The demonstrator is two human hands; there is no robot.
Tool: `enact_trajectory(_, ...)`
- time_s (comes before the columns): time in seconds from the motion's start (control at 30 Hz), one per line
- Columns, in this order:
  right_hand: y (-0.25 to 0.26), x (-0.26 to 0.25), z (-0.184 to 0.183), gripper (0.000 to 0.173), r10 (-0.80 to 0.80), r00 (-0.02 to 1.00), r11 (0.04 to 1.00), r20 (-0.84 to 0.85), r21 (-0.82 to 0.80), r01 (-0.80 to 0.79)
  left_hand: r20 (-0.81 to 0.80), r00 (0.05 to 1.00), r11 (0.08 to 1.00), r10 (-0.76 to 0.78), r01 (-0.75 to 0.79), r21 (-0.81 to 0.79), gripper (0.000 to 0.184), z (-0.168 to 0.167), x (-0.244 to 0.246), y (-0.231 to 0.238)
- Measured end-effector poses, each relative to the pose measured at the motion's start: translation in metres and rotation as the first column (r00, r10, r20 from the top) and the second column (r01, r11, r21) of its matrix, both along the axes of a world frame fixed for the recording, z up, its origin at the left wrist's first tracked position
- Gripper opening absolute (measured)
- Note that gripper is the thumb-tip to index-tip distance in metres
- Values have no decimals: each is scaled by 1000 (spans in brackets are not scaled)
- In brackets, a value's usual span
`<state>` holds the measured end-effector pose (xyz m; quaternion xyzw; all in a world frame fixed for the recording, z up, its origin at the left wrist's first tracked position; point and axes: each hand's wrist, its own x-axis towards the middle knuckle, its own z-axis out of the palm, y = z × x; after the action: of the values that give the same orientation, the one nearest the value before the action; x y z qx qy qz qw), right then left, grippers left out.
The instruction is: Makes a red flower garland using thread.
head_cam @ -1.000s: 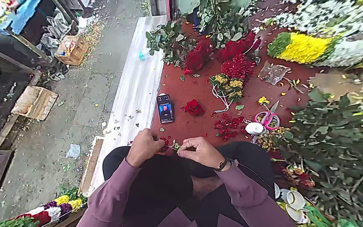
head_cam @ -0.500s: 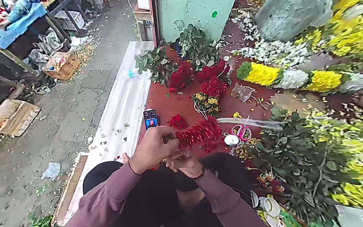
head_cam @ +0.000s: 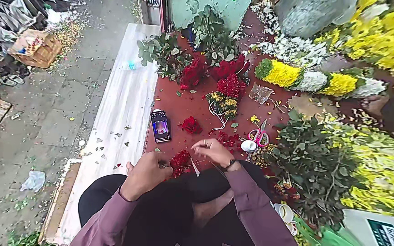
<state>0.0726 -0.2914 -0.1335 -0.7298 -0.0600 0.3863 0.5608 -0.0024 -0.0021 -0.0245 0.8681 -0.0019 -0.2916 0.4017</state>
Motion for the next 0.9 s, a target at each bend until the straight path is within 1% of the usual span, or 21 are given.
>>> enact_trajectory(0.03, -4, 13, -18, 22, -63, 997, 981, 39, -182, 69, 6, 1000, 1000, 11, -11, -14, 11, -4, -2, 0)
enact_trajectory(0.07, -7, 27, -37, 19, -96, 990, 929, 105, -347, 127, 10, 1000, 1000, 21, -21, -17, 12, -7, -3, 0)
enact_trajectory(0.1, -10, 41, -54, 19, -95, 980, 866, 174, -472, 168, 11, 999, 999, 33, -33, -15, 12, -10, -3, 1)
enact_trajectory(0.13, -11, 53, -68, 18, -87, 969, 811, 233, -548, 204, 8, 999, 999, 45, -45, -11, 12, -11, -3, 1)
enact_trajectory(0.17, -10, 64, -80, 18, -70, 957, 773, 283, -591, 231, 9, 998, 998, 58, -58, -7, 12, -12, -2, 3)
enact_trajectory(0.27, 2, 80, -110, 20, 42, 907, 731, 419, -631, 259, 20, 995, 995, 95, -95, 8, 12, -15, -2, 9)
enact_trajectory(0.3, 6, 84, -116, 21, 82, 899, 712, 430, -656, 249, 19, 995, 995, 101, -101, 15, 12, -16, -3, 10)
enact_trajectory(0.33, 8, 86, -119, 18, 82, 898, 711, 433, -657, 252, 12, 995, 994, 103, -104, 21, 13, -17, -4, 11)
enact_trajectory(0.37, 8, 85, -118, 15, 30, 900, 731, 435, -624, 277, -1, 994, 994, 105, -105, 21, 13, -17, -5, 11)
enact_trajectory(0.4, 7, 83, -112, 14, -64, 900, 756, 430, -567, 325, -15, 994, 994, 106, -105, 16, 13, -16, -5, 11)
enact_trajectory(0.47, 0, 79, -97, 16, -295, 876, 777, 382, -437, 453, -29, 994, 994, 108, -108, 1, 13, -14, -7, 10)
enact_trajectory(0.5, -5, 76, -94, 20, -392, 855, 775, 338, -379, 505, -35, 994, 994, 106, -106, -5, 14, -14, -6, 8)
enact_trajectory(0.57, -15, 65, -87, 40, -537, 827, 793, 165, -236, 562, -52, 993, 994, 106, -107, -24, 15, -12, -6, 5)
enact_trajectory(0.6, -15, 60, -81, 50, -559, 826, 812, 72, -154, 563, -58, 993, 994, 105, -107, -30, 16, -12, -5, 5)
enact_trajectory(0.63, -11, 57, -73, 56, -559, 829, 827, -7, -79, 557, -66, 992, 994, 103, -105, -31, 16, -12, -6, 4)
enact_trajectory(0.67, -5, 54, -64, 57, -549, 832, 835, -74, -23, 549, -77, 992, 994, 102, -104, -29, 17, -13, -6, 4)
enact_trajectory(0.73, 11, 47, -46, 47, -525, 833, 839, -172, 59, 541, -104, 989, 994, 107, -109, -14, 19, -13, -9, 5)
enact_trajectory(0.8, 24, 36, -29, 31, -504, 834, 840, -224, 95, 533, -128, 982, 989, 142, -145, -15, 23, -14, -15, 6)
enact_trajectory(0.9, 37, 14, -7, 21, -493, 851, 845, -180, 135, 518, -182, 957, 965, 225, -245, -96, 21, -18, -25, 8)
